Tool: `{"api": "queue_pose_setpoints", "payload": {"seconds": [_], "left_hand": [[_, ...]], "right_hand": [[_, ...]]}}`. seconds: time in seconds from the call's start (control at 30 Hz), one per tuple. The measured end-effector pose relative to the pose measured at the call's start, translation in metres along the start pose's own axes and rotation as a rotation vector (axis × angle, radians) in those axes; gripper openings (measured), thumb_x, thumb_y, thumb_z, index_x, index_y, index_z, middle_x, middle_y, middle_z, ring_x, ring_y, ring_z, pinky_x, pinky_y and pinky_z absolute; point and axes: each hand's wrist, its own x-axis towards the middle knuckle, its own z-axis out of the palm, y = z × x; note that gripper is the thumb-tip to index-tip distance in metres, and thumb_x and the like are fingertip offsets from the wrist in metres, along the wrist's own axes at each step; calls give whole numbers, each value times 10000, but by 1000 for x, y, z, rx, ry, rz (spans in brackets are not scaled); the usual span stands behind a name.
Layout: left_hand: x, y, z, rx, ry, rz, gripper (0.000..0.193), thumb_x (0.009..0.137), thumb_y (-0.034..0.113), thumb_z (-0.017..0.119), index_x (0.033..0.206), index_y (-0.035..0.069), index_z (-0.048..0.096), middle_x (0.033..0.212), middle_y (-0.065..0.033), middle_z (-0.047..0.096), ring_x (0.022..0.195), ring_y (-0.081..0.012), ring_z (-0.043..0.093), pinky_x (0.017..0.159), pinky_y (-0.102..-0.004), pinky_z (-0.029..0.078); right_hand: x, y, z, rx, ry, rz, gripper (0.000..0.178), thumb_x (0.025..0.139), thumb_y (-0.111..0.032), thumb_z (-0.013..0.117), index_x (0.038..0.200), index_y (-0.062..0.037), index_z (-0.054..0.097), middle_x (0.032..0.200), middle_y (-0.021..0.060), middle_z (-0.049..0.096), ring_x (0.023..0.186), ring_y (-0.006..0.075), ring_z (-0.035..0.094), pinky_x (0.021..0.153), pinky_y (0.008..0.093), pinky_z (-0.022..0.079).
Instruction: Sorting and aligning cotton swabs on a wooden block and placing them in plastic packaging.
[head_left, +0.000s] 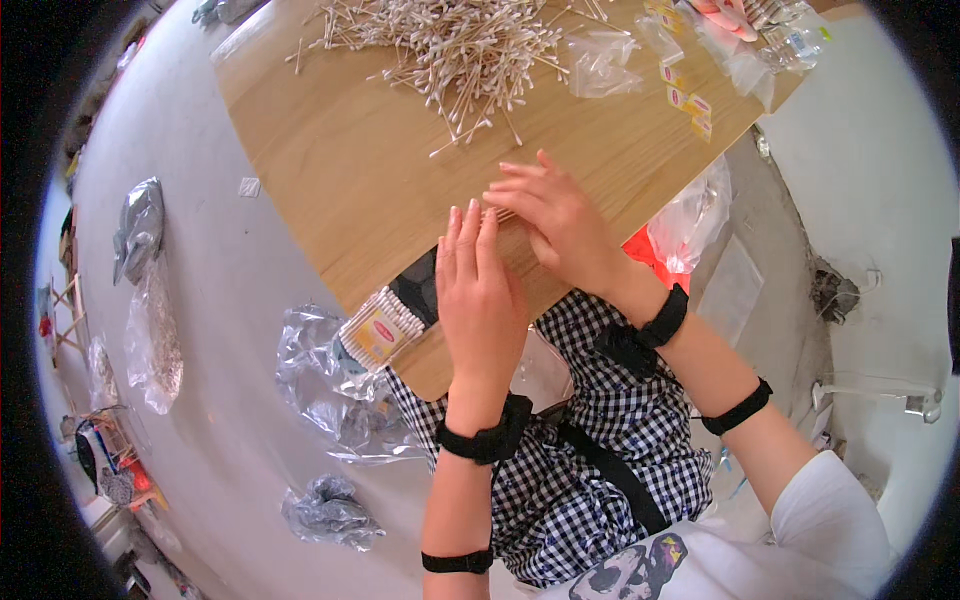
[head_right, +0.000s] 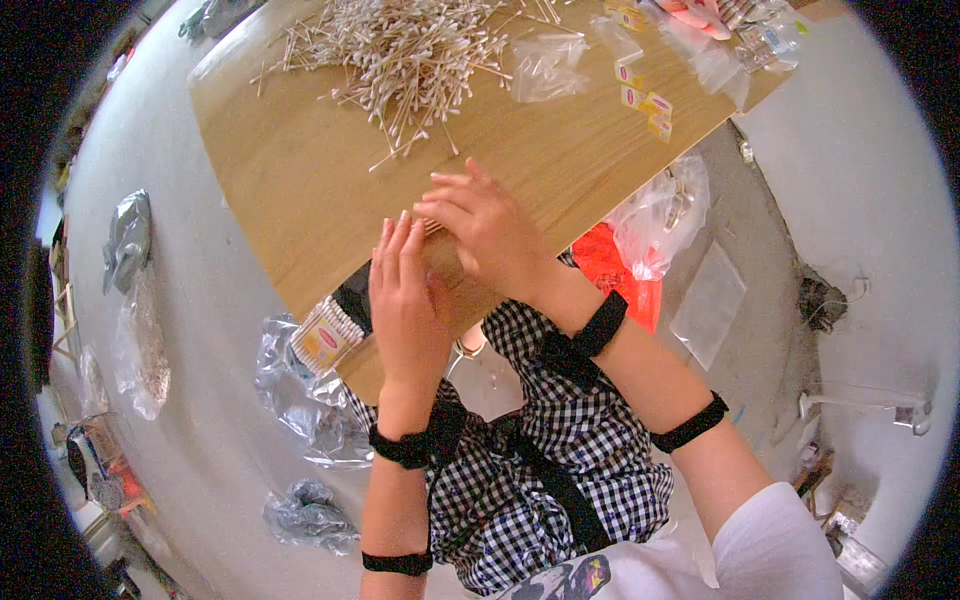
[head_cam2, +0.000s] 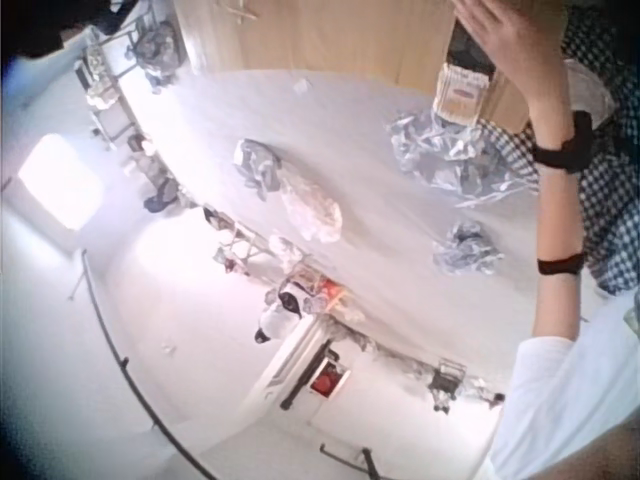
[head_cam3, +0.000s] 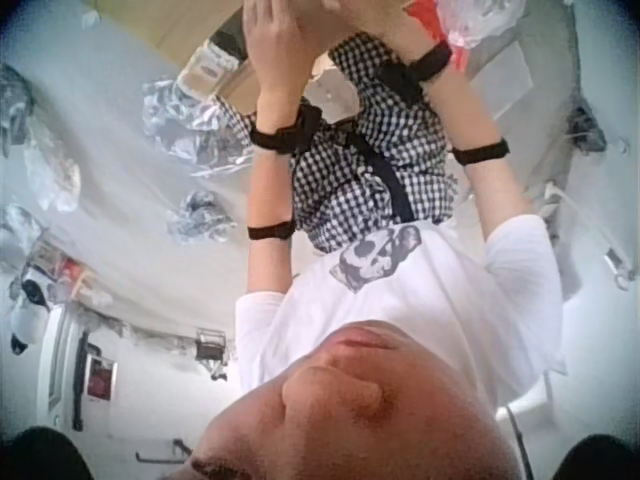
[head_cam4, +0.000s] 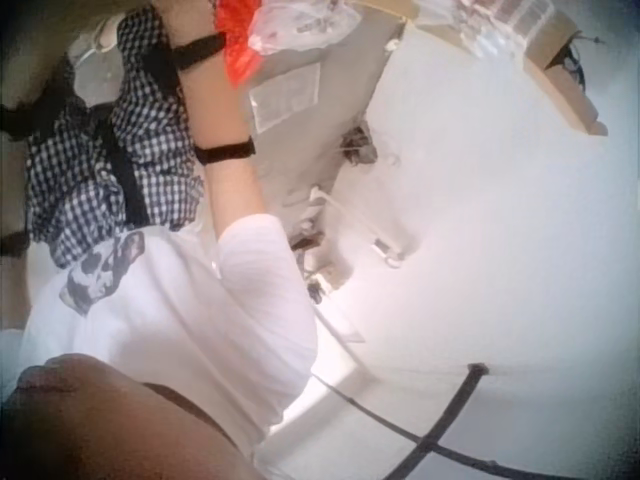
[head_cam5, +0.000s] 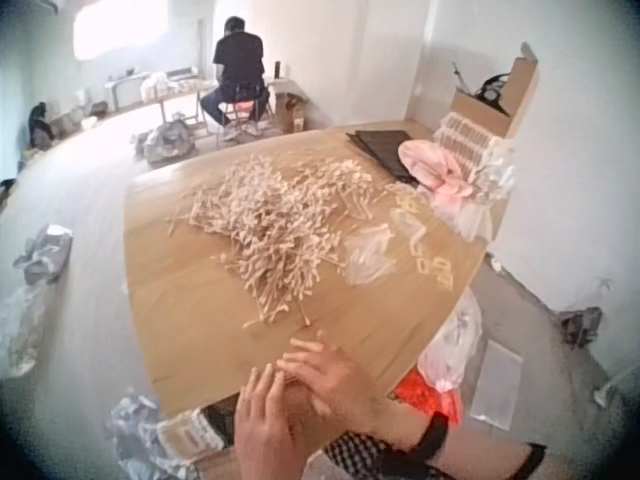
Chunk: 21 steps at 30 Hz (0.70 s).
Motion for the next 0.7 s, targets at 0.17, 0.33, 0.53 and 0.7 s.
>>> {"api": "queue_pose_setpoints", "payload": {"seconds": [0.17,0.33,0.53,0.7], "left_hand": [[-1,-4,18,22,45,5,387,855,20,523,1239,-19,531,1284,-171,532,1276,-361,444,1104,-472,323],[-7,-5,14,-23,86,-11,357,842,5,559,1197,33,579,1145,-148,571,1181,-358,500,1086,-516,336],[-5,-2,15,-33,113,-9,319,807,-3,612,1123,39,614,1057,-132,579,1118,-338,524,1079,-508,347],[-4,-4,15,-7,147,-3,244,788,4,637,1028,48,643,1015,-109,575,1063,-311,531,1058,-491,362]], "right_hand": [[43,14,-7,-291,101,-88,360,805,-106,591,1162,-93,625,1363,96,501,1353,276,369,1162,465,219],[92,47,13,-436,114,-319,356,819,-182,593,1165,-106,628,1388,92,489,1392,289,316,1167,462,202],[123,67,-1,-663,7,-521,295,798,-241,603,1053,-120,688,1337,57,547,1389,224,338,1177,439,200],[98,47,-4,-480,-86,-434,95,784,-176,622,804,-88,654,1336,29,541,1379,203,356,1185,422,227]]}}
